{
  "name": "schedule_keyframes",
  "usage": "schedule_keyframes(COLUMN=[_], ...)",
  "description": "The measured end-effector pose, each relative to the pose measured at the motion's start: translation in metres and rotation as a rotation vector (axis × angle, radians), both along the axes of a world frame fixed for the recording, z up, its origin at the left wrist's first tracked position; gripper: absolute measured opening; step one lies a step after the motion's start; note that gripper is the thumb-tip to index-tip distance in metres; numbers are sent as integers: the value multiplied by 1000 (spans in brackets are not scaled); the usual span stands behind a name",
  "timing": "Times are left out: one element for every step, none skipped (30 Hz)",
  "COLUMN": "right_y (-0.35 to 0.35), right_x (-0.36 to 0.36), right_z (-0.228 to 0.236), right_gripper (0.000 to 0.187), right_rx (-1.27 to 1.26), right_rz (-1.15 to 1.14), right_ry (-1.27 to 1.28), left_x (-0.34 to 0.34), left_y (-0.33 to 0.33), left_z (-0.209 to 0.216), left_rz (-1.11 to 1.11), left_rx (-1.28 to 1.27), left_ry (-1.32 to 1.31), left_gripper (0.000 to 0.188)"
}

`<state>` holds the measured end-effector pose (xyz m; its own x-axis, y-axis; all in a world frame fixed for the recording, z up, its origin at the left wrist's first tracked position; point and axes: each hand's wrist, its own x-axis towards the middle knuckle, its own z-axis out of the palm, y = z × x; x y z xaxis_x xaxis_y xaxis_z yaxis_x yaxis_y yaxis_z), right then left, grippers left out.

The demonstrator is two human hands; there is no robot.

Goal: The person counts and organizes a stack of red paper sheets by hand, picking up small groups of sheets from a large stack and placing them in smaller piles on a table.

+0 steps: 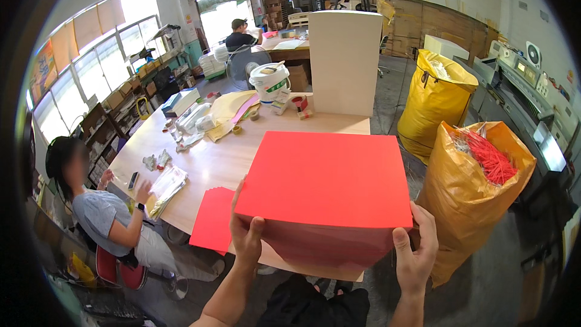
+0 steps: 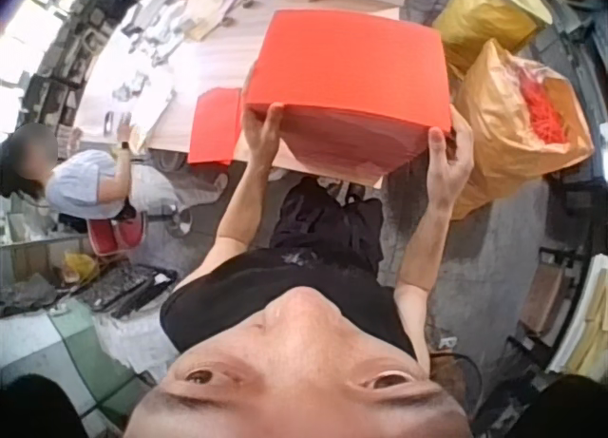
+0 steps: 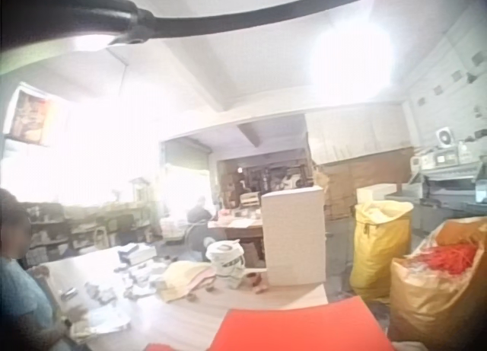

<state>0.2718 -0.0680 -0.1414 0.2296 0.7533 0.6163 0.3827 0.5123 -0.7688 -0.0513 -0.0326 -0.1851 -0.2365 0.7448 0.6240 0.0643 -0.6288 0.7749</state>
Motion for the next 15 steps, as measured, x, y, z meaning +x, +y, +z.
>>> schedule_keyframes(right_y=[1,3,5,7,8,11,12,14,15,14,17,17,16,13,11], right_x=[-2,-5,-9,-11,-13,-18,-18,-19,-18,-22,-22,-20,-18,-17,-12], right_z=[-1,-1,-1,-2,-3,-3,-4,-5,-5,-3,-4,-8,-10,-7,-4], right_gripper=[43,38,34,30,26,23,22,21,21,20,20,19,19,20,20], right_rx=[-29,-57,-84,-91,-98,-105,-98,-91,-83,-76,-71,-77,-83,-94,-108], right_rz=[8,16,22,6,-9,-14,-19,-22,-22,-18,-17,-36,-52,-66,-86], right_ry=[92,185,281,313,346,380,379,379,371,388,379,363,347,342,324], left_x=[1,1,2,2,2,-2,-10,-25,-33,-39,-40,-38,-33,-26,-10], left_y=[-1,-3,-4,-6,-8,-11,-10,-8,-6,-4,-2,4,12,20,24], left_z=[0,0,1,2,4,6,5,3,7,16,38,60,85,103,131], left_rz=[-2,-4,-8,17,43,79,50,24,1,41,82,94,109,23,-126], left_rx=[-19,-38,-58,-89,-119,-147,-140,-132,-123,-27,67,166,267,291,287], left_ry=[-15,-29,-40,-1,39,80,101,123,137,45,-53,61,175,283,446], left_gripper=[91,92,93,95,97,100,98,95,93,88,85,76,68,56,45])
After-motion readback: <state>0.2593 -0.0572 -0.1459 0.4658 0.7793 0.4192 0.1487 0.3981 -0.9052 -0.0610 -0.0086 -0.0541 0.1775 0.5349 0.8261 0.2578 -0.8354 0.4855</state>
